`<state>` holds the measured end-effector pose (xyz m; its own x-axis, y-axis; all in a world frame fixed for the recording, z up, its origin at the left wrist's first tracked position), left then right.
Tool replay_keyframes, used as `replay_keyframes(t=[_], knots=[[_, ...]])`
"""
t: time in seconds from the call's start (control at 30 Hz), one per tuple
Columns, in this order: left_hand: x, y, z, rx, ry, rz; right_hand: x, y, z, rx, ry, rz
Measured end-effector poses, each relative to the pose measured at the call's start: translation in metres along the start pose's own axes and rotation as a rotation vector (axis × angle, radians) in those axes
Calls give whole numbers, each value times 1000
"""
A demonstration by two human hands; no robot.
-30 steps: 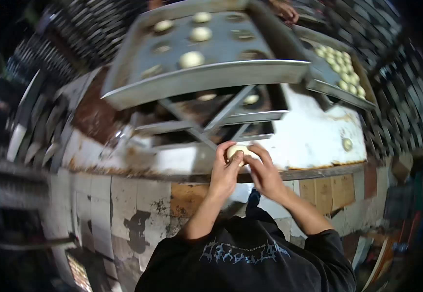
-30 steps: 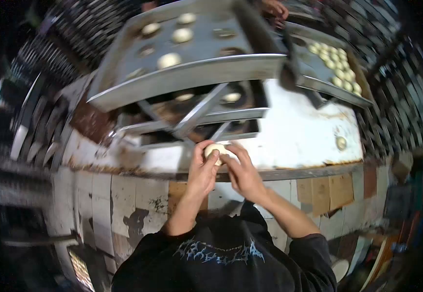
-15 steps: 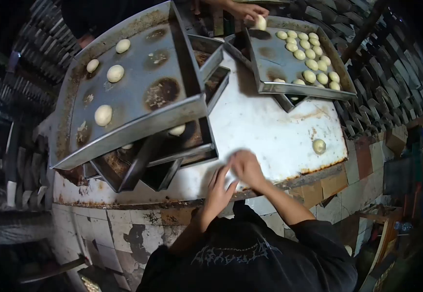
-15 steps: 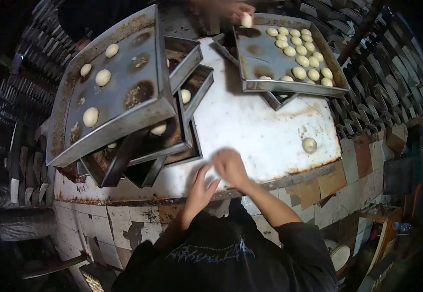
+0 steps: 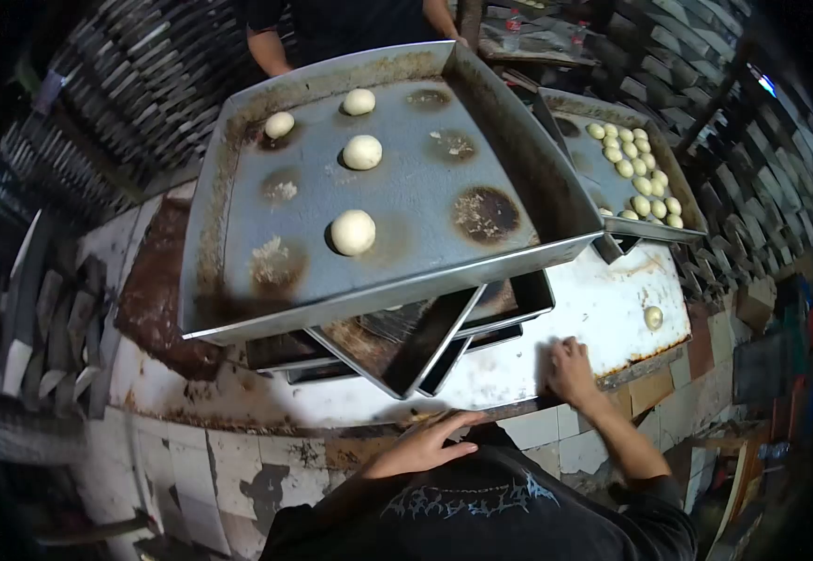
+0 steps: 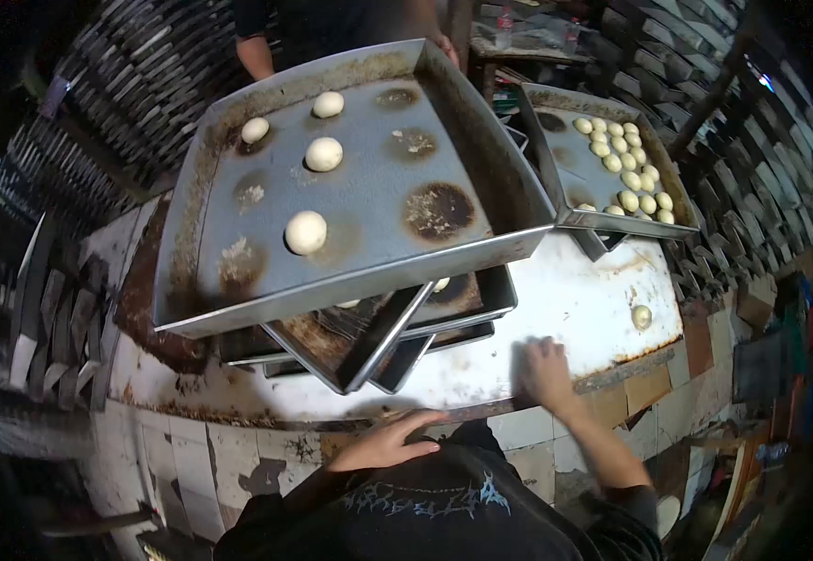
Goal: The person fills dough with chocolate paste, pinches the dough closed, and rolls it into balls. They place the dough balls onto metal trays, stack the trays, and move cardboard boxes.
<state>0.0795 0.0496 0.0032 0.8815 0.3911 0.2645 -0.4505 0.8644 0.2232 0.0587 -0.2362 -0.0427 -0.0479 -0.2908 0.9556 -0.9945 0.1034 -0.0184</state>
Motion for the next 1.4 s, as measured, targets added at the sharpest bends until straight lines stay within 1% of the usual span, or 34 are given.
replay_keyframes(t=[0.03,0.1,0.13,0.17,0.2,0.23,0.27,0.3,0.33,0.37,0.4,0.43,0.47,0.5,0.53,0.57,0.6,0.63,0.67,0.7,0.73,0.77,0.8,0.83,0.93,1.0,1.1,1.17,1.23,1.27,1.3,1.33,1.37,1.4], knots=[[6,9,-10,56,-48,-23,6,11,11,-213,-56,-248],[7,20,-18,16,14,-50,62,1,-6,-133,-747,-804],[9,19,-18,-13,83,-47,113,-18,-41,72,-883,-705],[9,18,-13,36,217,-132,165,-39,-71,336,-903,-524],[8,16,-6,-37,245,-115,212,-57,-91,396,-869,-289],[4,11,1,-108,273,-97,257,-79,-116,578,-605,10],[2,6,9,-133,276,-102,284,-103,-147,545,-747,173],[4,0,19,-134,155,-113,300,-143,-163,706,-553,315],[-1,-5,24,-148,142,-88,307,-179,-179,738,-381,453],[-7,-13,28,-162,133,-65,296,-220,-186,742,-332,481],[-12,-21,27,-74,89,-66,274,-254,-188,808,-33,605],[-16,-29,28,11,46,-71,241,-282,-190,665,135,267],[-14,-35,51,42,181,-28,237,-284,-184,648,141,270],[-20,-45,44,59,181,-13,236,-281,-180,698,55,328],[-19,-55,38,-24,103,54,237,-277,-173,748,-33,384],[-22,-65,32,-108,37,129,240,-276,-161,806,-120,427],[-29,-72,23,-110,308,173,266,-273,-139,931,-200,548],[-30,-78,21,-90,438,197,292,-254,-110,781,-320,504],[-34,-81,16,-64,526,245,295,-253,-61,736,-309,628],[-38,-82,8,-34,612,295,286,-254,-7,627,-296,641],[-40,-83,3,-24,617,315,264,-258,54,426,-73,472],[-40,-87,-1,-24,618,329,226,-265,128,350,-12,397],[-41,-86,-4,-5,605,342,194,-272,190,63,173,-26],[-45,-84,-5,21,589,350,175,-265,232,-17,126,-173],[-44,-90,11,36,444,391,147,-237,272,29,234,-178],[-45,-96,23,11,399,411,152,-227,252,204,-117,-196],[-46,-98,43,15,551,373,170,-215,214,102,-345,-139],[-41,-83,58,-105,524,370,192,-183,156,313,-591,354],[-37,-49,77,-402,823,296,216,-109,54,410,-732,700],[-32,-30,80,-500,896,342,207,-70,7,464,-783,817],[-26,-7,80,-570,999,366,199,-29,-56,770,-619,900],[-19,20,82,-559,1025,417,180,-1,-116,1034,-602,711],[-13,49,80,-559,1047,472,152,17,-169,1220,-533,351],[-11,79,69,-486,1028,647,130,40,-233,1287,-544,409]])
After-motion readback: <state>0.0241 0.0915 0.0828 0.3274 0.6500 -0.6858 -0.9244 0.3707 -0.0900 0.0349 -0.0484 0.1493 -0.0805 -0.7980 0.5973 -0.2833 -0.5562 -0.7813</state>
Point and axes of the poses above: each hand's wrist, its own y-axis away from the middle knuckle, its own x-axis out of the back of the hand, z = x × y, the point moved 4 cm from there along -y, towards the middle knuckle, and after that the axes turned 8 degrees about x, right-handed, at the moved point
